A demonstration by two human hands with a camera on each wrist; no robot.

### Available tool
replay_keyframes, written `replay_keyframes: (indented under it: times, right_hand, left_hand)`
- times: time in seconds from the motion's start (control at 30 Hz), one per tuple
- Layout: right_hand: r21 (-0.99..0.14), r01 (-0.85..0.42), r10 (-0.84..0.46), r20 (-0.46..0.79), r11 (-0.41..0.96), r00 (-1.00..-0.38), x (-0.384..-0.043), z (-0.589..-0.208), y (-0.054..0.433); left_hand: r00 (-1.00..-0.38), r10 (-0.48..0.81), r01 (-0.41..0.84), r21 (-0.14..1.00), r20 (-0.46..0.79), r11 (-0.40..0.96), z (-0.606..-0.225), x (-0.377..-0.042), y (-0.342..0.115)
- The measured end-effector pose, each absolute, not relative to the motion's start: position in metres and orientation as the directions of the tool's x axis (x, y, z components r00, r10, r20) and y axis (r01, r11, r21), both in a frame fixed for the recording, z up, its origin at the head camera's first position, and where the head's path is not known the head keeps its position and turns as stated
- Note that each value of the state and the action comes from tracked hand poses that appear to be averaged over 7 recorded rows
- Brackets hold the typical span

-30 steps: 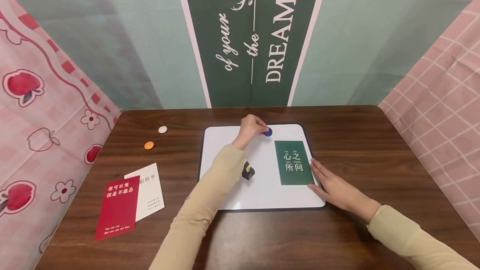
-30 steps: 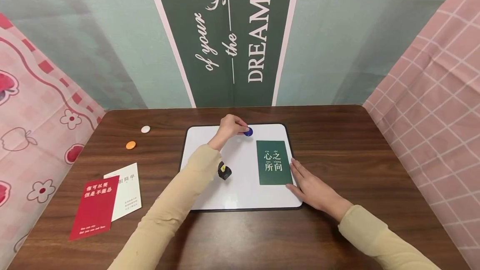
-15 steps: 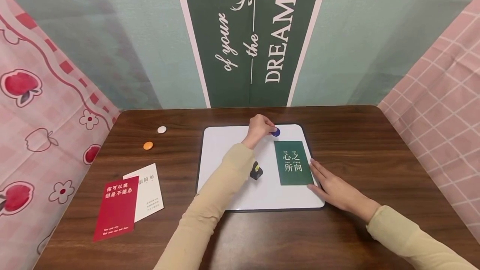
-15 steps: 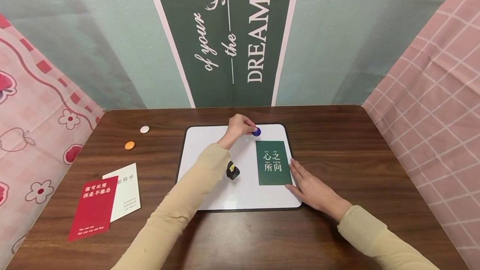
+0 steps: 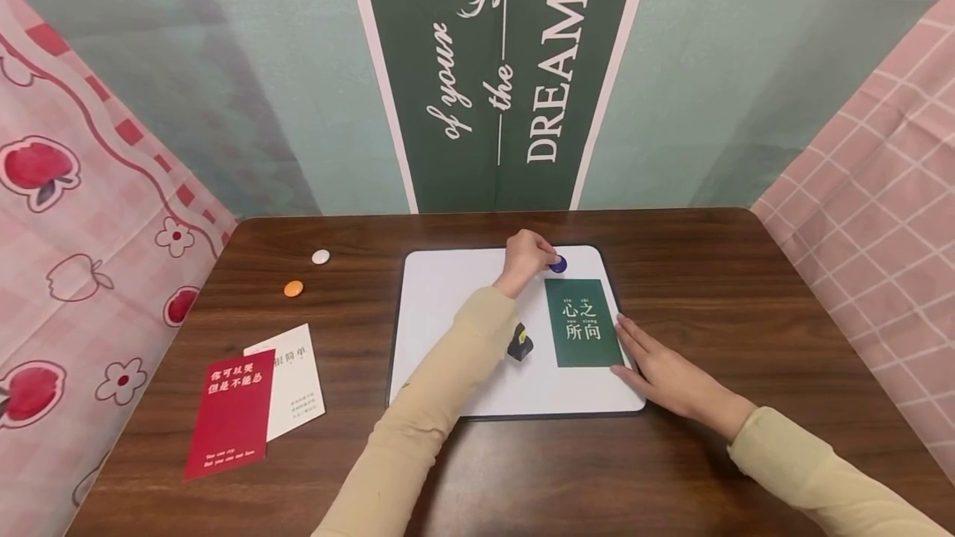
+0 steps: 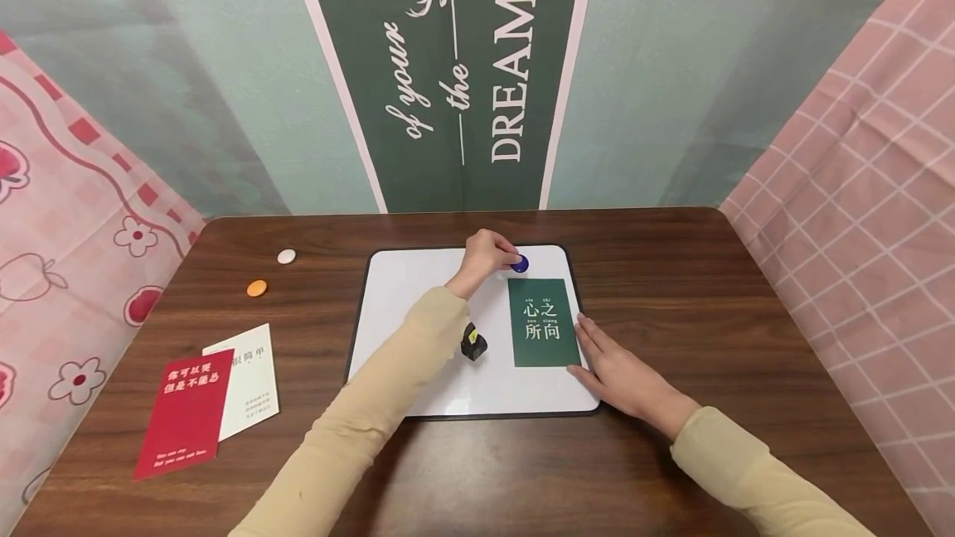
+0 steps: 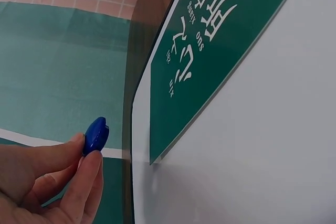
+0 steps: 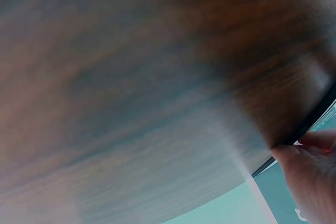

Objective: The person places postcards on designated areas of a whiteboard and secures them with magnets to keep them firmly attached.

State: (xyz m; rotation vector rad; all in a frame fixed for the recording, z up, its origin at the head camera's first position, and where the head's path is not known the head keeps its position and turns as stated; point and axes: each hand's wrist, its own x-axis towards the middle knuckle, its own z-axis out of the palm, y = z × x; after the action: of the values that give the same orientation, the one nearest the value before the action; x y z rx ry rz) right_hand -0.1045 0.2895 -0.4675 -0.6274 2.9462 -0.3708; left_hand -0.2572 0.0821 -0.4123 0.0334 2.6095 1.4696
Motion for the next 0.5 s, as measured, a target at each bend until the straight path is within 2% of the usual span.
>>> replay_keyframes:
  times: [0.5]
  right_hand:
    - [-0.258,-0.386,-0.412,-0.051,0.886,-0.910,-0.105,-0.469,0.290]
  left_hand:
    - [-0.988,0.115,-0.026,0.845,-0.103,0.534,-0.415,-0.255,0.098]
